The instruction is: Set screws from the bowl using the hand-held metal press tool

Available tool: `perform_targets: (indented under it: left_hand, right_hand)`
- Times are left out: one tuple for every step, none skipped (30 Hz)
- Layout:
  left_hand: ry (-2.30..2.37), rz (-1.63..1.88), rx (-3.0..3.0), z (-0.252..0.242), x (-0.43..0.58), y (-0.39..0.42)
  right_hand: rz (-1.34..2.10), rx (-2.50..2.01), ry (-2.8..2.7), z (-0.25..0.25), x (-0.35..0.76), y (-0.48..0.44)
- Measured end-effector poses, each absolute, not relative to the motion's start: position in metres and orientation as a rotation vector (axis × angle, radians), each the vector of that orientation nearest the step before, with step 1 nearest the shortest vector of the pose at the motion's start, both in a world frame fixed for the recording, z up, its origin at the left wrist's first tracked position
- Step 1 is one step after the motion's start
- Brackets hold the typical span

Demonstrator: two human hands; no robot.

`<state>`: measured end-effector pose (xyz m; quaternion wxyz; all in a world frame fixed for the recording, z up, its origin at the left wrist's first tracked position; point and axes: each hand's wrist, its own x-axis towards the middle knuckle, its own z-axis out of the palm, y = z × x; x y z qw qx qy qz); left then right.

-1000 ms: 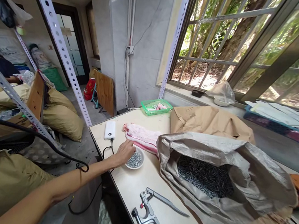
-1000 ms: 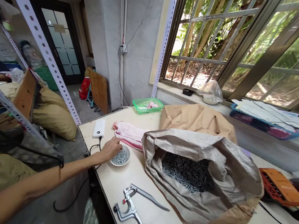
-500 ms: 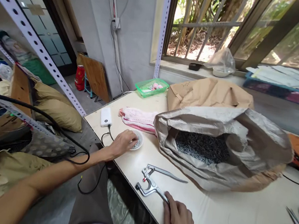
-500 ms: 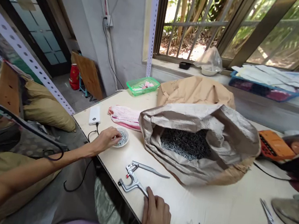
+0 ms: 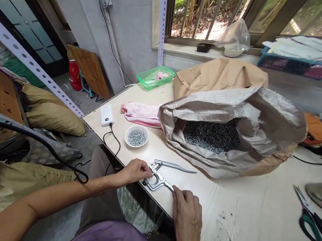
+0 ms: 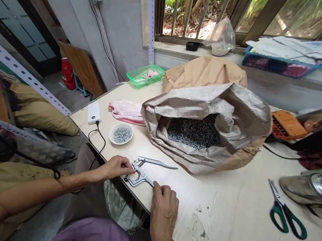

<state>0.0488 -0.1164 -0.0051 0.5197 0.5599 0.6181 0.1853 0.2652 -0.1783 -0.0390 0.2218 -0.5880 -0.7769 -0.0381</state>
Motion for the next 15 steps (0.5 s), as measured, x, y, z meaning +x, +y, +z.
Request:
perform_targets:
  left_hand:
    - [1.488, 0.428, 1.348, -0.0051, 0.0493, -0.1174]
    - [1.491, 0.415, 1.350, -0.0051, 0.0497, -0.1188]
    - [1.492, 0.405, 1.351, -0.0053, 0.0497, -0.1202]
    - [1.495, 0.398, 1.351, -0.0055, 0.0496, -0.1216]
    - [1.500, 0.395, 1.351, -0.0059, 0.0494, -0.1227]
    - [1.510, 0.395, 1.354, -0.0063, 0.0492, -0.1234]
    - [1.523, 0.396, 1.361, -0.0066, 0.0490, -0.1238]
    - [1.537, 0.397, 1.371, -0.0067, 0.0490, -0.1237]
    - [1.551, 0.394, 1.384, -0.0066, 0.0491, -0.1234]
    - [1.563, 0.387, 1.398, -0.0061, 0.0493, -0.1227]
    - [1.575, 0.372, 1.415, -0.0053, 0.0497, -0.1220]
    - [1.587, 0.349, 1.437, -0.0042, 0.0501, -0.1212]
    - [1.597, 0.323, 1.464, -0.0029, 0.0505, -0.1205]
    - [1.607, 0.293, 1.496, -0.0014, 0.0510, -0.1199]
    - [1.612, 0.262, 1.529, 0.0000, 0.0514, -0.1195]
  right_hand:
    - [-0.097, -1.632, -2.141, -0.0390, 0.2648, -0.1788]
    - [-0.088, -1.637, -2.136, -0.0390, 0.2644, -0.1793]
    - [-0.083, -1.641, -2.131, -0.0390, 0.2641, -0.1797]
    - [-0.081, -1.645, -2.126, -0.0391, 0.2637, -0.1800]
    - [-0.082, -1.649, -2.124, -0.0392, 0.2634, -0.1803]
    - [-0.084, -1.653, -2.120, -0.0393, 0.2631, -0.1806]
    - [-0.086, -1.654, -2.114, -0.0395, 0.2627, -0.1807]
    - [-0.087, -1.652, -2.109, -0.0397, 0.2624, -0.1809]
    - [-0.086, -1.652, -2.104, -0.0398, 0.2622, -0.1810]
    - [-0.084, -1.652, -2.097, -0.0398, 0.2619, -0.1810]
    - [-0.083, -1.651, -2.091, -0.0398, 0.2617, -0.1810]
    - [-0.082, -1.651, -2.087, -0.0397, 0.2615, -0.1810]
    - [-0.080, -1.651, -2.086, -0.0395, 0.2614, -0.1809]
    - [-0.075, -1.654, -2.084, -0.0393, 0.2613, -0.1809]
    - [-0.067, -1.659, -2.080, -0.0391, 0.2612, -0.1809]
